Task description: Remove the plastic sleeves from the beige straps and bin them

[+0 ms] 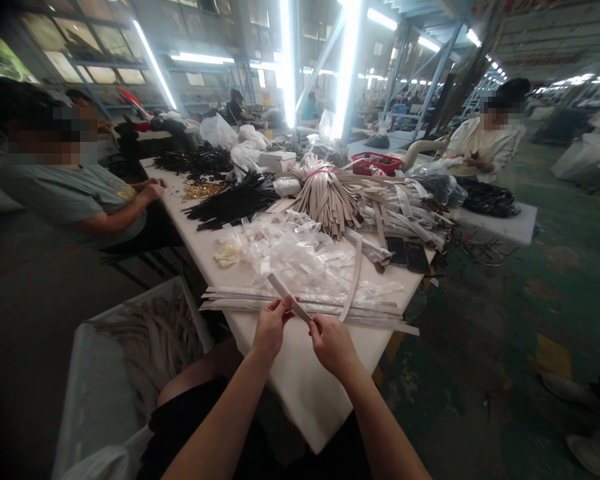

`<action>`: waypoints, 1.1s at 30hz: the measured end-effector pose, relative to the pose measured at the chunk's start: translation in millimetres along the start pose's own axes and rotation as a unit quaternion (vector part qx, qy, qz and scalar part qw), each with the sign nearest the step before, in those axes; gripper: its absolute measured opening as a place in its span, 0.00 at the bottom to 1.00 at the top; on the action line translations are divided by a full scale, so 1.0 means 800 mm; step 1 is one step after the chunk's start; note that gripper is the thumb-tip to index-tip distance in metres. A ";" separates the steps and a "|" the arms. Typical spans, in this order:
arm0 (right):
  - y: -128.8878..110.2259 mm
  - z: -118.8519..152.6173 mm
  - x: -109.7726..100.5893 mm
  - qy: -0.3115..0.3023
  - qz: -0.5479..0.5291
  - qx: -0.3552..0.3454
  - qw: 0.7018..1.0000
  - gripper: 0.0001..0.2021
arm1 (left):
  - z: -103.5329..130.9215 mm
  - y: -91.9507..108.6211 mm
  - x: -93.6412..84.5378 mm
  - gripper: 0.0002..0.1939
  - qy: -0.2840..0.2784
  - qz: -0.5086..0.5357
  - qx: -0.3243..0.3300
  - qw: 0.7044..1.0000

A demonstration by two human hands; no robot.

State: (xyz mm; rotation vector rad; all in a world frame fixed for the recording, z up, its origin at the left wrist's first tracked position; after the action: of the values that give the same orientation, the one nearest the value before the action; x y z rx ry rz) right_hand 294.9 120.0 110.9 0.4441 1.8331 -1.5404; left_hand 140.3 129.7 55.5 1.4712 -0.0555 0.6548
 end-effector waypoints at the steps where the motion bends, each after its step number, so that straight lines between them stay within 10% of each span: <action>1: 0.000 0.001 0.000 -0.005 0.012 -0.001 1.000 0.15 | 0.002 0.000 -0.001 0.21 0.003 -0.007 0.000 1.000; 6: -0.008 -0.002 -0.003 -0.019 0.003 0.004 1.000 0.16 | 0.015 -0.016 0.016 0.21 -0.064 -0.015 -0.031 0.997; 14: 0.014 0.021 -0.014 -0.039 0.104 0.016 0.994 0.14 | 0.011 -0.006 -0.015 0.19 0.016 0.032 -0.027 0.999; 20: 0.006 0.016 -0.007 -0.070 0.020 0.004 0.997 0.17 | 0.038 -0.046 0.015 0.24 -0.063 0.011 -0.062 0.996; 26: 0.022 0.041 -0.011 -0.092 -0.016 0.038 0.995 0.15 | 0.032 -0.031 0.002 0.21 -0.010 0.010 -0.053 0.998; 33: 0.023 0.045 0.011 -0.118 -0.114 0.074 0.984 0.19 | 0.056 -0.051 0.028 0.21 -0.091 0.008 -0.062 0.994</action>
State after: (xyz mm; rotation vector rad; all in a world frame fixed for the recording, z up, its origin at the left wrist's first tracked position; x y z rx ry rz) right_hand 311.3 88.8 89.5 0.1124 1.6370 -1.8072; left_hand 192.6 98.0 34.1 1.4083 -0.2458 0.5199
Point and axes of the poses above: each hand's wrist, its own z-axis away from the middle knuckle, its own x-axis out of the palm, y = z × x, the point moved 7 cm from there along -z, towards the middle knuckle, and after that the axes turned 6 degrees about x, right-handed, at the moved point
